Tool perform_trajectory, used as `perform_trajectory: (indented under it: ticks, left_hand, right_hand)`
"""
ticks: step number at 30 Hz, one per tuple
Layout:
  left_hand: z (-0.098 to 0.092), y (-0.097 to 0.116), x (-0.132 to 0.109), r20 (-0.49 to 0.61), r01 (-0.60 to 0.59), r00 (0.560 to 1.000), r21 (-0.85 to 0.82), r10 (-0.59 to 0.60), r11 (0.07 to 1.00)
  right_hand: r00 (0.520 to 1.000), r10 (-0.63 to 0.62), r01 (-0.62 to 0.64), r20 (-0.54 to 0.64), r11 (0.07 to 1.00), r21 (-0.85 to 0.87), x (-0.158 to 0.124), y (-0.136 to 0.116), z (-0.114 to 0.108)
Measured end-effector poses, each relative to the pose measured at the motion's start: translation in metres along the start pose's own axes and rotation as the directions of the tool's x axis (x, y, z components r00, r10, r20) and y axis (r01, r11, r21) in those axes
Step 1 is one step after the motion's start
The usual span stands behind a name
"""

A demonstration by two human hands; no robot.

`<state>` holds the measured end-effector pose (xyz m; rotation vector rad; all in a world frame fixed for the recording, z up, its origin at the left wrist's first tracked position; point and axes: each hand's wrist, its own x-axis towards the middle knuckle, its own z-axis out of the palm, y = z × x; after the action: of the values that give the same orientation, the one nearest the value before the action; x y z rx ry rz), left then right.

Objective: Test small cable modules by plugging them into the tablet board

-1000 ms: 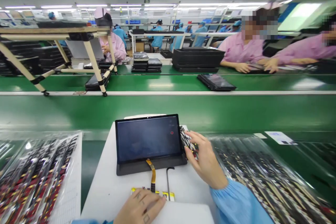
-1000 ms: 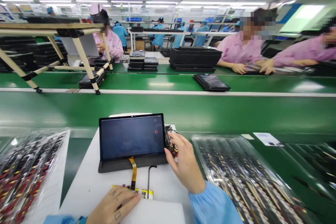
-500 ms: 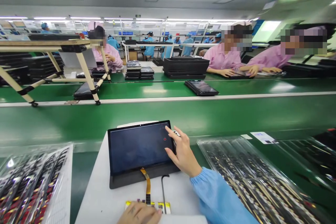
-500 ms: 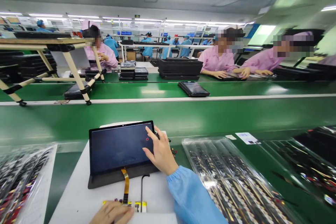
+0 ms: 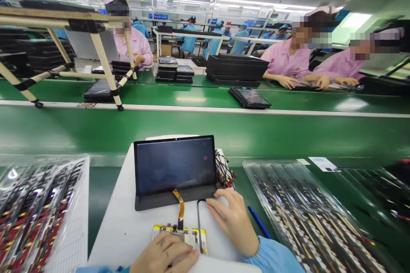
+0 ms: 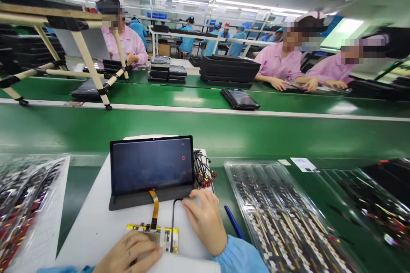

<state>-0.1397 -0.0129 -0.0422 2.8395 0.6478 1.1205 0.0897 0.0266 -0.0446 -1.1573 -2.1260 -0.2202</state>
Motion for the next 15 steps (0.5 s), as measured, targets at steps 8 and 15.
perform_trajectory:
  ticks: [8, 15]
  left_hand:
    - [0.0, 0.001, -0.004, 0.027, -0.002, 1.0, -0.025, 0.003, 1.0]
    - [-0.006, 0.001, 0.002, 0.075, 0.01, 0.997, -0.115, -0.001, 0.993]
  right_hand:
    - [0.999, -0.019, 0.017, -0.035, 0.998, -0.065, 0.01, -0.005, 0.006]
    - [0.996, -0.083, 0.083, -0.009, 0.995, -0.054, 0.007, -0.011, -0.018]
